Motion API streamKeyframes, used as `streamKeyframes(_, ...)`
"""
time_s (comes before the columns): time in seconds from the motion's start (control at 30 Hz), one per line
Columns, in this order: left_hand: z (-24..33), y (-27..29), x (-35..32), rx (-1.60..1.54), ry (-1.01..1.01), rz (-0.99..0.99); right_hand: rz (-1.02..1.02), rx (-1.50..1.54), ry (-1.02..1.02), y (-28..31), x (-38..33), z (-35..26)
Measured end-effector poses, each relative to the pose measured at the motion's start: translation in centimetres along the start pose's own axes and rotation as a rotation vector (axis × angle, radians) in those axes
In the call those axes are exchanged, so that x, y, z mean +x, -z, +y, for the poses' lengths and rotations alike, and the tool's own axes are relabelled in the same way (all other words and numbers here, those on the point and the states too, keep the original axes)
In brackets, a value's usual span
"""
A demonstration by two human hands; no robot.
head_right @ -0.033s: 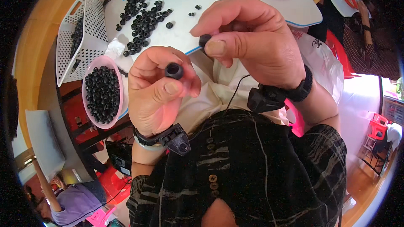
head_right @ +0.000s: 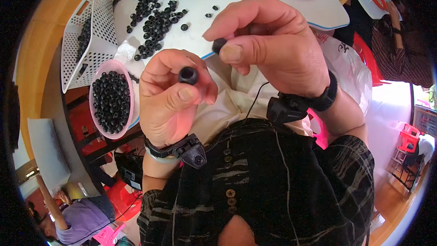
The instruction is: Manually attaching rubber tips onto small plastic electronic components, likely earbuds.
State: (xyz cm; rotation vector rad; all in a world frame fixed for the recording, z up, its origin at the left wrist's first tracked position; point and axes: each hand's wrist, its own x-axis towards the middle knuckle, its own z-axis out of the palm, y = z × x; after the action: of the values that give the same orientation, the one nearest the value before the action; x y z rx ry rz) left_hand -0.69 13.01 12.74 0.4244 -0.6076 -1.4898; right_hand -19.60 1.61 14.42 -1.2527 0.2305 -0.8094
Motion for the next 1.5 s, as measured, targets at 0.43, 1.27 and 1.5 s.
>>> streamKeyframes(0.43,2.1,-0.4,-0.6,-0.038,0.01,0.047,0.043,-0.115,0.027,-3.4,1.4,0.3)
streamKeyframes(1.27,4.9,0.3,-5.5,0.343,-0.335,-0.213,0.066,-1.238,-0.131,10.3,9.0,10.4)
streamKeyframes(1.5,5.6,5.5,-6.3,0.162,-0.346,-0.274,0.083,-1.289,-0.252,5.9,19.8,12.5)
